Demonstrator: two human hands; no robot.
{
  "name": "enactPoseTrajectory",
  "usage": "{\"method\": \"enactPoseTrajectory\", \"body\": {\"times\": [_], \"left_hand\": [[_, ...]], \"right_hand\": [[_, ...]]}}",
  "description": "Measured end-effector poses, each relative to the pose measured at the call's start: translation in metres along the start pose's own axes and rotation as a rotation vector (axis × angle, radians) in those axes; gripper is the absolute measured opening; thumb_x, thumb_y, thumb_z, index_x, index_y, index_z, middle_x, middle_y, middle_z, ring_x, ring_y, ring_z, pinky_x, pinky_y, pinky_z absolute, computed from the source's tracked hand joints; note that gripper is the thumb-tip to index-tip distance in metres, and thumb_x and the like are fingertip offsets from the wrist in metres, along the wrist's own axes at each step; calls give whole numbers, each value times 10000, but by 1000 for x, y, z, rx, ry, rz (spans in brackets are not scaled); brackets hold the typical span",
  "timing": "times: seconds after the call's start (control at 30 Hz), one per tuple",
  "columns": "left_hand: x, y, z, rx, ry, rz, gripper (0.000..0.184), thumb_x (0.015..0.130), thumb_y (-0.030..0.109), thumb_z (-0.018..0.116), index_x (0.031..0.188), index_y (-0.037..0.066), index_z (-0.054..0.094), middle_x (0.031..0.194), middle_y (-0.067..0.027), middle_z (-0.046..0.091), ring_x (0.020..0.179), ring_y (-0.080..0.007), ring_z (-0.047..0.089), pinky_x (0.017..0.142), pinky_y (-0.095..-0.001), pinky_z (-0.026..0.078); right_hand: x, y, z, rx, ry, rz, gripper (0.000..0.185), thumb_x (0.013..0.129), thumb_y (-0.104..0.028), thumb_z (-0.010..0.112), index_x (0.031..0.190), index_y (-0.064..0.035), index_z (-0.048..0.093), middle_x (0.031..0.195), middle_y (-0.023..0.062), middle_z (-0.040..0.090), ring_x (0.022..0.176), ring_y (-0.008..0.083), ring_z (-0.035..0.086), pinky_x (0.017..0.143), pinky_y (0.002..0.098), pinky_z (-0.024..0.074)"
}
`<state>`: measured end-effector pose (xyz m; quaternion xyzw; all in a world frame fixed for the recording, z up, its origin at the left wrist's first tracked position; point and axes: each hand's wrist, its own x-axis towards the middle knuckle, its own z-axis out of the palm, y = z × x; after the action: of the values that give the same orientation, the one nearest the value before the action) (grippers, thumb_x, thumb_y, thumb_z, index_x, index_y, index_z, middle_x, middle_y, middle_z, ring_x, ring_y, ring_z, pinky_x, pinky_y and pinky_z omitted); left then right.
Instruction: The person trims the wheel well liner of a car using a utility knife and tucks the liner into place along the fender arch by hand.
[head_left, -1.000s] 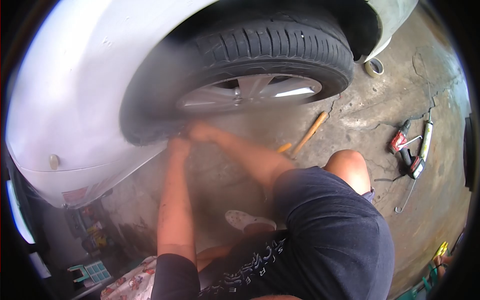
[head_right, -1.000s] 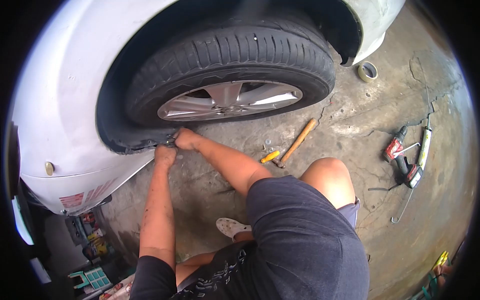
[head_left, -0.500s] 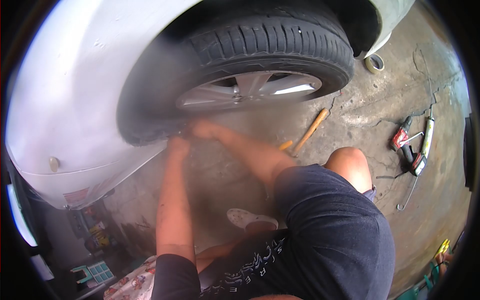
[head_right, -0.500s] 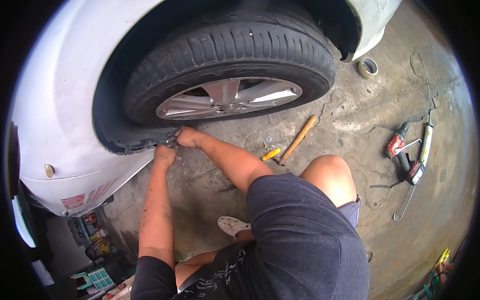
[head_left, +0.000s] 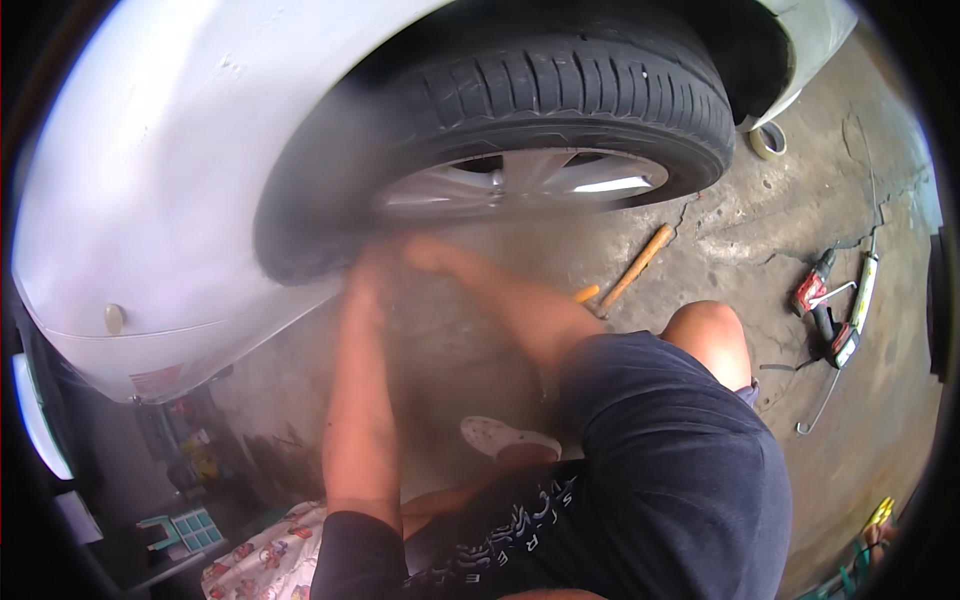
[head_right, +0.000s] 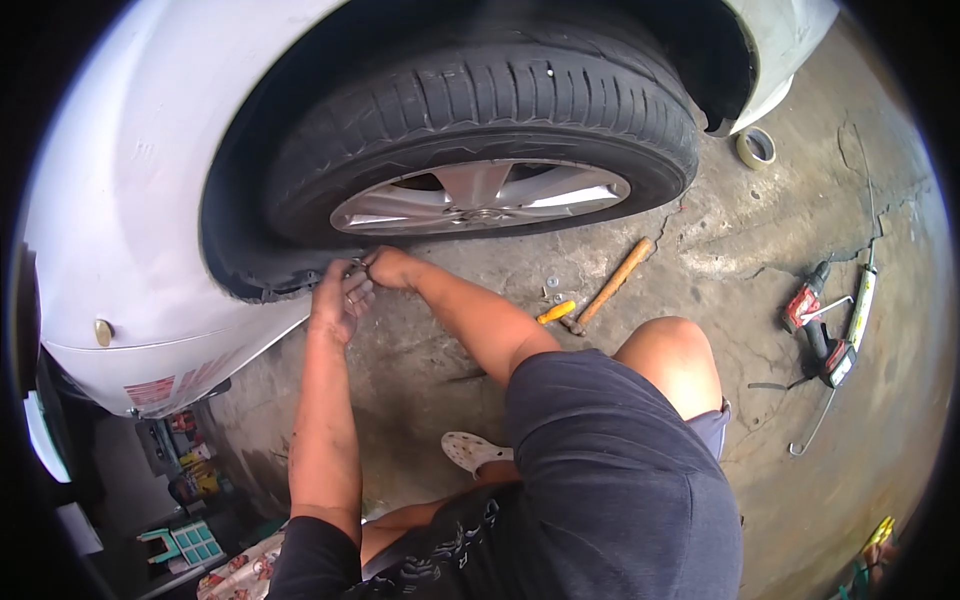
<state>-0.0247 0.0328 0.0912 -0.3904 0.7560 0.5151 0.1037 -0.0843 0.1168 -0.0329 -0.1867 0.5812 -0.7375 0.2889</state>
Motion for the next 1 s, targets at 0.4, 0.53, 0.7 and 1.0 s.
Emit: {"method": "enactPoseTrajectory", "body": {"times": [0.4, 0.53, 0.7, 1.0], "left_hand": [[18, -14, 11, -111, 267, -21, 677, 1000, 573, 411, 1048, -58, 654, 884, -158, 704, 727, -271, 691, 638, -414, 554], [-37, 12, 34, 815, 635, 298, 577, 973, 432, 458, 965, -94, 694, 986, -310, 684, 951, -451, 668, 840, -527, 513], [-15, -7, 12, 886, 615, 248, 512, 963, 395, 463, 983, -49, 715, 997, -318, 679, 1012, -469, 650, 893, -533, 494], [-14, 0, 21, 886, 514, 218, 510, 971, 377, 461, 1016, -73, 696, 1020, -298, 690, 1022, -436, 663, 893, -502, 505]], "right_hand": [[-17, -30, -4, 9, -79, 9, 276, 817, -48, 544, 987, -28, 761, 930, 106, 741, 831, 201, 667, 765, 352, 508], [-15, -27, -8, -223, 10, -1, 288, 743, -54, 561, 958, 8, 743, 893, 168, 724, 804, 258, 663, 758, 373, 504], [28, 29, 12, -272, 10, -138, 283, 678, -46, 570, 897, 18, 738, 823, 200, 708, 782, 283, 662, 748, 394, 500], [17, 7, 8, -175, 15, -124, 267, 755, -97, 611, 957, -9, 763, 844, 207, 718, 808, 307, 682, 779, 393, 512]]}}
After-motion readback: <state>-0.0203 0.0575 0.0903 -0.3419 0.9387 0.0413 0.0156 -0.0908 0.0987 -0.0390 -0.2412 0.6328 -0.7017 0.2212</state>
